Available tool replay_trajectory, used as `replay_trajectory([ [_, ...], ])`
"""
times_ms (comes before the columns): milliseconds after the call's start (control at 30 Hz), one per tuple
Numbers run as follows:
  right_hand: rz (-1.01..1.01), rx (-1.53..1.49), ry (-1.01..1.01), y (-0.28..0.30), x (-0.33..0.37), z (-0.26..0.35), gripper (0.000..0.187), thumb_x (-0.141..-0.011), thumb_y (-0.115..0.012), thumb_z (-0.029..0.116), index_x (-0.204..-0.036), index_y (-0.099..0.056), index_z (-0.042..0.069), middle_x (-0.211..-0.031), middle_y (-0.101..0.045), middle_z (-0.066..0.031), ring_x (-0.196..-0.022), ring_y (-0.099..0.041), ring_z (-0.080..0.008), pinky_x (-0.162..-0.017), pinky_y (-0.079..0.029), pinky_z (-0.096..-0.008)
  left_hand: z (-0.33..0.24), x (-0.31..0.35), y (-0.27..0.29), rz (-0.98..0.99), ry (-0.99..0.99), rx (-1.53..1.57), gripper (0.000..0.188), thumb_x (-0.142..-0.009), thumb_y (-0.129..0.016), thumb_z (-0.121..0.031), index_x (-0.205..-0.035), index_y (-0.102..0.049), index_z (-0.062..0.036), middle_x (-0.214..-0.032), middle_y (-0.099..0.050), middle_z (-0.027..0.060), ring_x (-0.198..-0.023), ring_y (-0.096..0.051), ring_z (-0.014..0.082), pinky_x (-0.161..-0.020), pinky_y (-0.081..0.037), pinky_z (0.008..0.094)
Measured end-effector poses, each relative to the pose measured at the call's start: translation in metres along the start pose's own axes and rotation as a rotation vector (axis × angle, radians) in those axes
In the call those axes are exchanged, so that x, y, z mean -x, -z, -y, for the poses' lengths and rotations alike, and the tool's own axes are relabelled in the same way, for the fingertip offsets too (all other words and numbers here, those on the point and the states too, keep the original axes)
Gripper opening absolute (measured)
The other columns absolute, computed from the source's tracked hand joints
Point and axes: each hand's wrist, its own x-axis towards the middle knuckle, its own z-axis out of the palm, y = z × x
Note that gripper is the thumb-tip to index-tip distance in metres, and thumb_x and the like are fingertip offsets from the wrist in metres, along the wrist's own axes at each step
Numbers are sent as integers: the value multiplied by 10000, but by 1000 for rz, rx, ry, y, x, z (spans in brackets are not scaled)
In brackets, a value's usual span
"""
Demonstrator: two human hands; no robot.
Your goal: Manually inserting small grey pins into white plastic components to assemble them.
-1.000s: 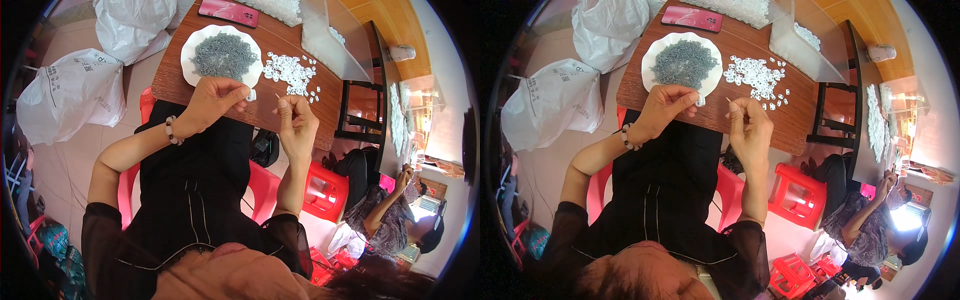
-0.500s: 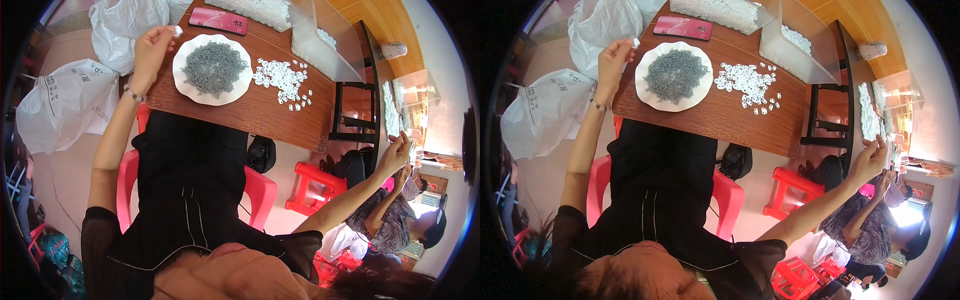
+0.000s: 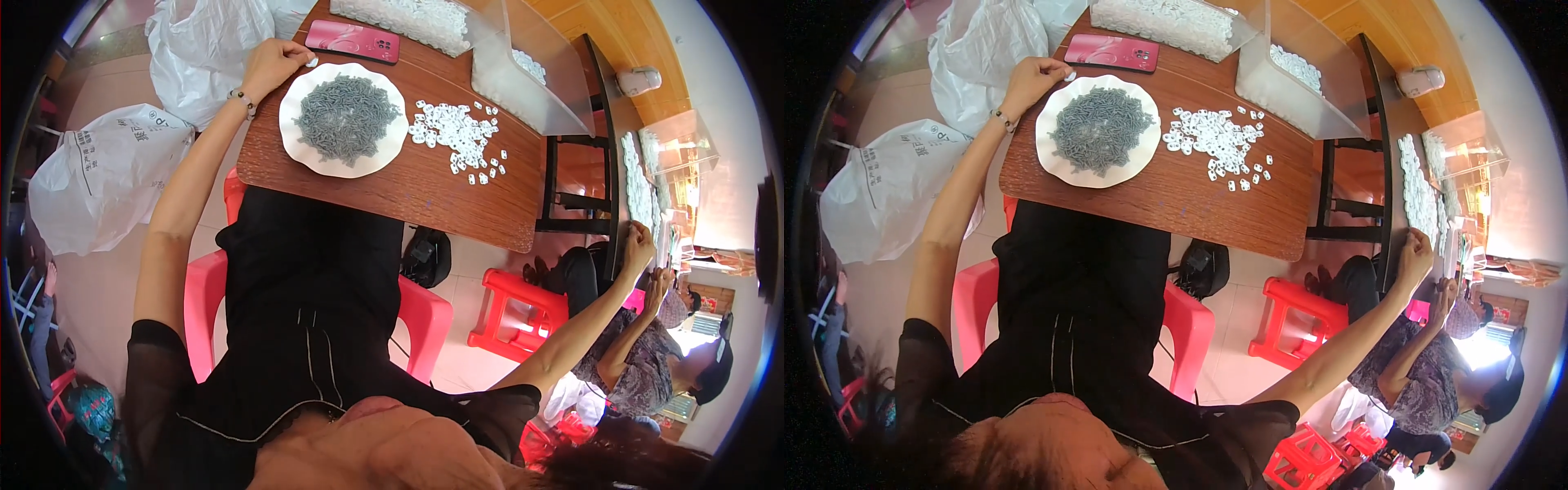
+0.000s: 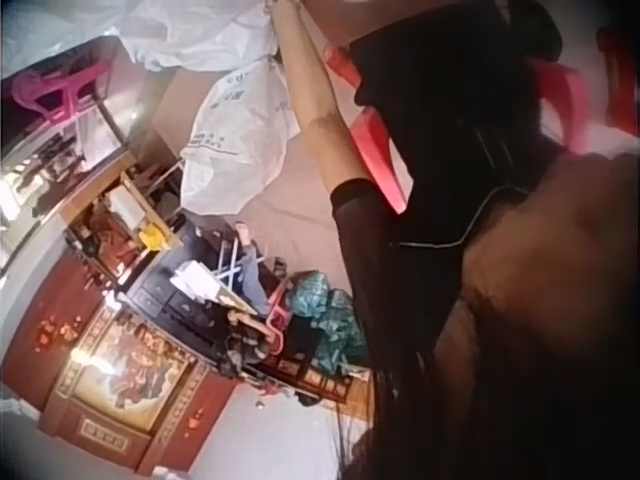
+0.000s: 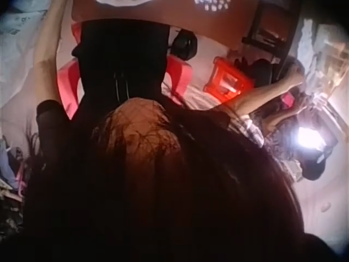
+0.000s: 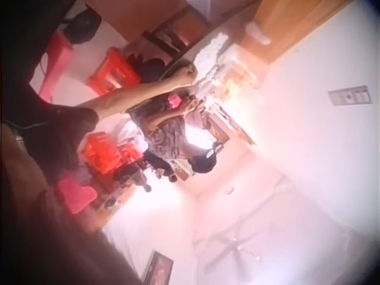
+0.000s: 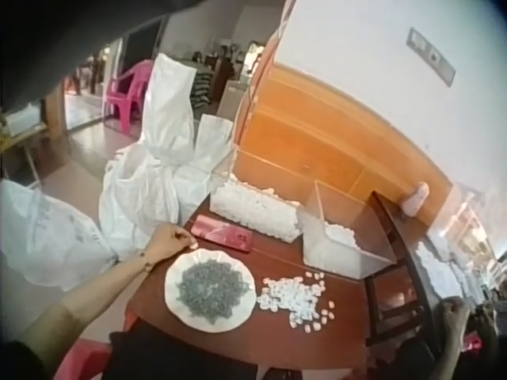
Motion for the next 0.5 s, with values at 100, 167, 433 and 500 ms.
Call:
replay_trajectory([
  [100, 13, -3, -42, 3, 2, 2, 203, -880, -612, 200, -1009, -700, 72, -736, -661, -88, -653, -591, -152, -618, -465, -312, 3, 1, -5, -6, -21, 29, 272, -804, -696, -376, -893, -756, -126, -717, -702, 44, -629, -643, 151, -583, -464, 292],
  [167, 24, 13, -55, 4, 3, 3, 203, -880, -612, 202, -1009, -701, 72, -729, -659, -85, -644, -585, -144, -609, -462, -308, 3, 3, -5, -17, -32, 37, 273, -810, -695, -372, -895, -756, -120, -713, -700, 39, -621, -634, 131, -579, -459, 282],
  [433, -137, 17, -68, 2, 5, -7, 253, -873, -620, 249, -979, -711, 39, -780, -688, -105, -669, -615, -175, -635, -480, -336, 19, 13, -9, -201, -173, 260, 313, -845, -692, -338, -927, -730, -39, -662, -669, 56, -569, -531, 76, -527, -412, 244],
  [500, -209, 4, -82, 7, 8, 1, 263, -873, -619, 256, -977, -709, 32, -800, -695, -112, -685, -628, -193, -650, -486, -344, 18, 17, -9, -201, -169, 280, 329, -856, -679, -347, -941, -724, -32, -672, -666, 67, -586, -540, 88, -543, -419, 248],
])
